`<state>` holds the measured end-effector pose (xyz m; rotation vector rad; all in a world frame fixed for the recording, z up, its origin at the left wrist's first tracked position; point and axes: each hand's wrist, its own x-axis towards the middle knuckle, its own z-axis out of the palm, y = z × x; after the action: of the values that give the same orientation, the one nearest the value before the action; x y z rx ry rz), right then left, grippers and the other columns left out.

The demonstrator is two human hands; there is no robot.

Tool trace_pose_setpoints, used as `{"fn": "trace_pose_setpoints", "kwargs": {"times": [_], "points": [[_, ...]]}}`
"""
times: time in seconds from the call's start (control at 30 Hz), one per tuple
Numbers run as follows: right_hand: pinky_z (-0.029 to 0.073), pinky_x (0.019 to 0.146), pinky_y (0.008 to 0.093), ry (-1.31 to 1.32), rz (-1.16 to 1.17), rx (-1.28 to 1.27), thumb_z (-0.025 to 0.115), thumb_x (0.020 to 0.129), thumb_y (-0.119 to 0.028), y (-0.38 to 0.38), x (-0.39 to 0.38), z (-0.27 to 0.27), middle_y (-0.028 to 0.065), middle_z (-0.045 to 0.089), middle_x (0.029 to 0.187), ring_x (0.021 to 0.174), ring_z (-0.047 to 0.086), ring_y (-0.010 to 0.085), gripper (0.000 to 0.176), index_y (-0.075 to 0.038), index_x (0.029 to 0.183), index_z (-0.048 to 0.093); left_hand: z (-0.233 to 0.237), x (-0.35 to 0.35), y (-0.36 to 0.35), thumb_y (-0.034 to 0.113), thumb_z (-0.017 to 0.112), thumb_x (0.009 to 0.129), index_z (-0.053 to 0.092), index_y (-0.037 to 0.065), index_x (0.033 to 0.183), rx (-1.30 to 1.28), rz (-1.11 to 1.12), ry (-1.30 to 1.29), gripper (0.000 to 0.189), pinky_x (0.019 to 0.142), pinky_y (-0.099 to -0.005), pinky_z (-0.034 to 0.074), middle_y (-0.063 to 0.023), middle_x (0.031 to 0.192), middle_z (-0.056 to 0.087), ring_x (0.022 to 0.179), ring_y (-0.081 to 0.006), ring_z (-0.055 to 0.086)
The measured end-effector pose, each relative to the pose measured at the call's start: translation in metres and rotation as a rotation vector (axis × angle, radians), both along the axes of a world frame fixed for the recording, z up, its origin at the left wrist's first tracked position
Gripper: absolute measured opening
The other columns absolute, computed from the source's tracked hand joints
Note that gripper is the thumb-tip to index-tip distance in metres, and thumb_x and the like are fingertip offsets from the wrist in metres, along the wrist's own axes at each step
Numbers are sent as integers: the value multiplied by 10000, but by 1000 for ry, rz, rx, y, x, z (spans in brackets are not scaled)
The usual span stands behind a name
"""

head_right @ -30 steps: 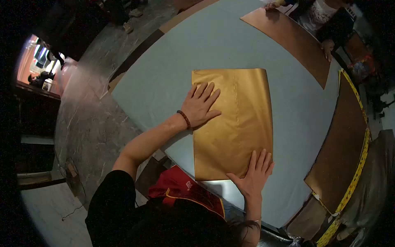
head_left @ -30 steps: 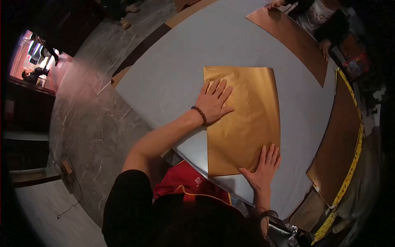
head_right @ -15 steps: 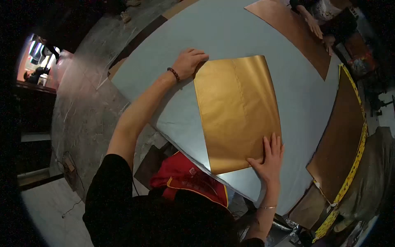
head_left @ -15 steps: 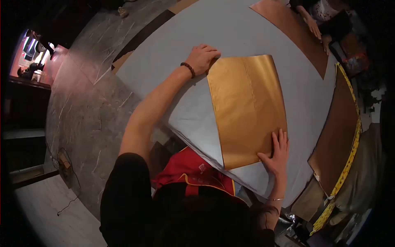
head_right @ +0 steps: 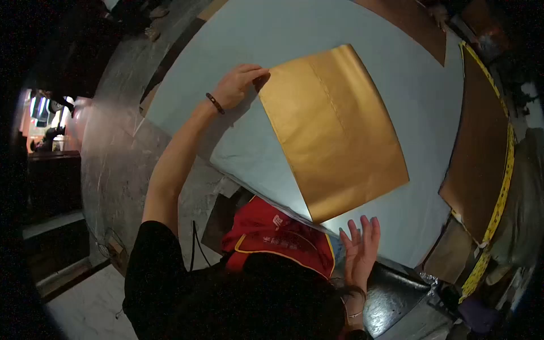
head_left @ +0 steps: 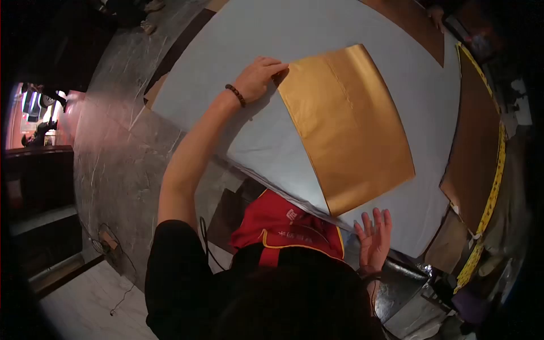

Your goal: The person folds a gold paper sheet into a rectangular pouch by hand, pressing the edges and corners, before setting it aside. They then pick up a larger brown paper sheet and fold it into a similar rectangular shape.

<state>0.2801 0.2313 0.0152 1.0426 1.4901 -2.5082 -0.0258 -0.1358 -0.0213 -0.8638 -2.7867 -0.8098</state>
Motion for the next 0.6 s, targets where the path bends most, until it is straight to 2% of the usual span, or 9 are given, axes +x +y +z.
{"fn": "trace_pose_setpoints", "kwargs": {"times": [0.03,0.13,0.27,0.43,0.47,0.5,0.57,0.6], "points": [[476,955,436,-23,-2,-42,563,954,-269,-9,5,3,118,383,1428,1224,486,303,600,-125,1461,277,-1,2,0,-132,435,744,595,12,1210,28,-17,71,514,980,-393,442,-129,1204,596,1129,-309,528],[455,969,418,-50,32,-118,542,963,-282,-20,8,1,119,412,1404,1223,490,283,604,-106,1467,261,-5,2,2,-140,484,685,622,41,1159,-57,-2,126,526,966,-398,442,-103,1155,618,1102,-304,523],[448,949,383,-35,109,-90,525,969,-286,-26,-2,-2,122,441,1380,1218,499,260,595,-90,1464,259,-4,4,-1,-143,483,681,643,46,1125,-32,-1,114,509,965,-391,444,-98,1152,618,1108,-306,520],[493,867,355,-21,118,-33,543,963,-236,-31,-8,-4,136,493,1329,1131,569,250,620,-97,1473,218,-10,2,-3,-141,450,699,658,46,1088,80,16,101,480,975,-378,444,-103,1124,626,1089,-307,527],[517,833,341,-22,103,-11,562,954,-181,-34,-9,-2,137,514,1271,1091,585,248,663,-109,1483,170,-10,3,-4,-141,450,699,658,46,1088,82,19,101,480,975,-378,444,-103,1124,626,1089,-307,527],[541,799,328,-23,90,11,580,944,-126,-37,-11,-1,138,535,1213,1052,602,246,716,-122,1494,122,-10,3,-5,-139,437,734,652,45,1103,101,24,70,465,969,-369,452,-106,1113,635,1075,-290,548],[542,779,334,-53,98,107,589,934,-116,-45,-16,-4,142,546,1210,1009,619,236,735,-135,1494,114,-12,2,-8,-137,423,770,646,43,1117,120,38,43,450,962,-359,460,-110,1102,643,1060,-274,570],[543,759,341,-82,102,202,599,923,-107,-49,-19,-6,146,556,1206,966,635,226,755,-147,1493,106,-16,0,-9,-121,418,814,636,48,1147,337,58,-111,432,951,-345,469,-112,1098,651,1044,-250,590]]}}
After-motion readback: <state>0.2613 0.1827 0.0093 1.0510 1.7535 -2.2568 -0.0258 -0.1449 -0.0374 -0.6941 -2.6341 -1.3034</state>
